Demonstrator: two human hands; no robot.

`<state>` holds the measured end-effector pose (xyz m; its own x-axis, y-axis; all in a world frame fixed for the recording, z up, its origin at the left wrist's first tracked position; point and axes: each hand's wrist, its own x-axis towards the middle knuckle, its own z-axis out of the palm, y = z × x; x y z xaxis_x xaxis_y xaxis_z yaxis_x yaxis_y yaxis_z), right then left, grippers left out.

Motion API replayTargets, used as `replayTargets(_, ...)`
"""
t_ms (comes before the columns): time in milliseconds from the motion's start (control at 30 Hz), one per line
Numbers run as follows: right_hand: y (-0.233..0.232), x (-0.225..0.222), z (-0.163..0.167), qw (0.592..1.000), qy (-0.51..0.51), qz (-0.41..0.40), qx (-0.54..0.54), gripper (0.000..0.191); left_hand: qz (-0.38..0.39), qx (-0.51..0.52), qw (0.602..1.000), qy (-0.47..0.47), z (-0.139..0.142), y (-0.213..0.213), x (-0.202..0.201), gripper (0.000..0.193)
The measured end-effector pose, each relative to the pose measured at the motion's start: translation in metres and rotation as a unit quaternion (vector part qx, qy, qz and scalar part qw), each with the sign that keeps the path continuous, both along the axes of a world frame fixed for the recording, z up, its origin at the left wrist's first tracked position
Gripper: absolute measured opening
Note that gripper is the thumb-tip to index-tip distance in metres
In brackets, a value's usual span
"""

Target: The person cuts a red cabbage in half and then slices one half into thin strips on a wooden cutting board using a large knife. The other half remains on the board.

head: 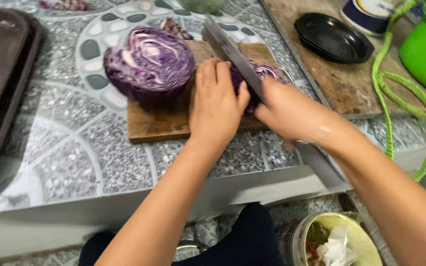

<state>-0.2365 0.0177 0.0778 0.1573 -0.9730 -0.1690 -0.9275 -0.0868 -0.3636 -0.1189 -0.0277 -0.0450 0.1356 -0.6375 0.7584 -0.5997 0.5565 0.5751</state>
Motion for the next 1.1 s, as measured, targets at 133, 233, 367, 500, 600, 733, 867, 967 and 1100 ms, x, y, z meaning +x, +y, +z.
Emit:
replayTargets(133, 0.006, 0.005, 0.003, 1.000, 0.015, -0.017, 0.005, 0.028, -0.012, 0.022, 1.000, -0.001, -0.002, 0.001, 0.001, 0.041)
replayTargets(233, -0.006, 0.012, -0.006, 1.000, 0.001, -0.011, 0.020, 0.023, -0.003, -0.011, 1.000, -0.019, -0.004, -0.001, 0.001, 0.044)
replayTargets(367, -0.007, 0.001, -0.017, 1.000, -0.007, -0.004, 0.005, 0.024, -0.014, -0.003, 1.000, 0.002, -0.003, -0.002, 0.003, 0.046)
replayTargets(500, -0.006, -0.008, -0.020, 0.998, 0.010, -0.035, 0.055, 0.027, -0.017, 0.002, 1.000, 0.000, -0.003, -0.001, 0.004, 0.046)
replayTargets(600, -0.017, -0.002, -0.027, 0.999, -0.002, -0.003, 0.038, 0.027, 0.002, -0.017, 1.000, -0.014, -0.003, -0.001, 0.004, 0.048)
replayTargets(733, -0.014, -0.004, -0.034, 1.000, -0.005, 0.023, 0.011, 0.029, -0.014, 0.004, 1.000, -0.003, -0.004, -0.004, 0.004, 0.046)
replayTargets(867, -0.007, -0.012, -0.034, 0.998, 0.041, -0.003, 0.044, 0.029, -0.012, -0.001, 1.000, -0.003, -0.006, -0.003, 0.005, 0.047)
replayTargets(967, -0.023, -0.005, -0.034, 0.998, -0.006, -0.013, 0.068, 0.026, -0.017, -0.009, 1.000, -0.015, -0.006, -0.003, 0.004, 0.047)
replayTargets(1100, -0.043, -0.007, -0.044, 0.997, -0.040, 0.011, 0.064, 0.029, -0.021, -0.010, 1.000, 0.004, -0.004, -0.003, 0.007, 0.046)
